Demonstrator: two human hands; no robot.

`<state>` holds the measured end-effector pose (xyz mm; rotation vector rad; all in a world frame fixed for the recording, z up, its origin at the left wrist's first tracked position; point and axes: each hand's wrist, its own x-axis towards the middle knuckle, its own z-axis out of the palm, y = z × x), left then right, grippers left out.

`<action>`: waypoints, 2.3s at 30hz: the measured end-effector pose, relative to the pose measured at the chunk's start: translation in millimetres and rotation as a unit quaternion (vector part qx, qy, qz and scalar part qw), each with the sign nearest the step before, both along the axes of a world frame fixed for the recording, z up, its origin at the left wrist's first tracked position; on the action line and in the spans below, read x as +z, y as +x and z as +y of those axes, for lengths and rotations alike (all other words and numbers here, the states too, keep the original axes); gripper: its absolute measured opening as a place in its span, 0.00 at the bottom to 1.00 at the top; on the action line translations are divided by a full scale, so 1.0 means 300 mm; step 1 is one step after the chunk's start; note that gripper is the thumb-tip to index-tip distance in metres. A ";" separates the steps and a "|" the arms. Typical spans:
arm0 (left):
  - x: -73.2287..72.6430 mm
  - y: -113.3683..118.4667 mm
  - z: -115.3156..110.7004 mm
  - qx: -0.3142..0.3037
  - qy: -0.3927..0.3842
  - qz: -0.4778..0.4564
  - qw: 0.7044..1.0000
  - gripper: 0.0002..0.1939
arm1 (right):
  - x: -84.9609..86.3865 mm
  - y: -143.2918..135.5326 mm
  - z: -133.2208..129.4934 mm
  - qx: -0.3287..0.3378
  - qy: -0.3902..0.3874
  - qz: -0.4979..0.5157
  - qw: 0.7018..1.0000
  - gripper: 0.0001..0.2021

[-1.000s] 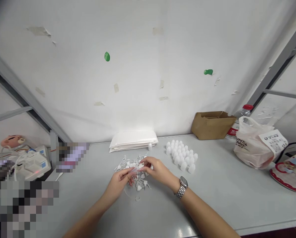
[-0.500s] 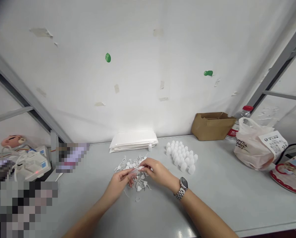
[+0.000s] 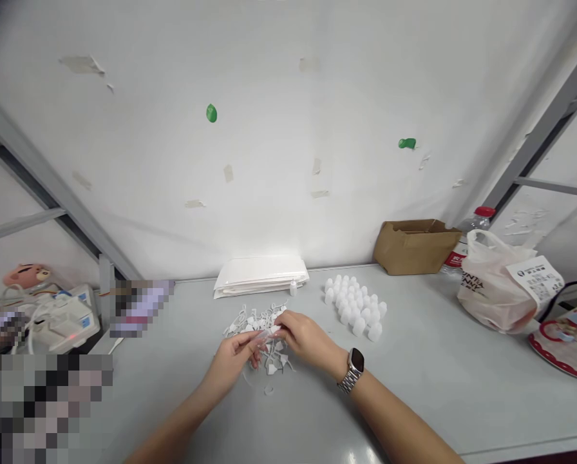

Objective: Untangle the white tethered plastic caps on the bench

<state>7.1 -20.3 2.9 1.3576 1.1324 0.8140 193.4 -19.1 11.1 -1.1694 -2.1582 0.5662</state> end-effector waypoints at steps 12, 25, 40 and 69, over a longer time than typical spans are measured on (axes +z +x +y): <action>-0.074 -0.027 -0.013 0.018 0.497 0.162 0.853 0.18 | -0.025 -0.078 -0.005 -0.002 -0.459 0.323 0.828 0.23; -0.030 -0.055 0.016 0.212 0.423 0.208 0.856 0.14 | 0.024 -0.043 0.005 -0.128 -0.262 0.418 0.860 0.20; -0.041 -0.053 0.014 0.208 0.434 0.204 0.852 0.14 | -0.011 -0.105 -0.033 -0.095 -0.249 0.366 0.892 0.14; -0.046 -0.056 -0.003 0.045 0.485 0.066 0.871 0.27 | -0.019 -0.043 -0.021 -0.094 0.230 0.074 0.966 0.05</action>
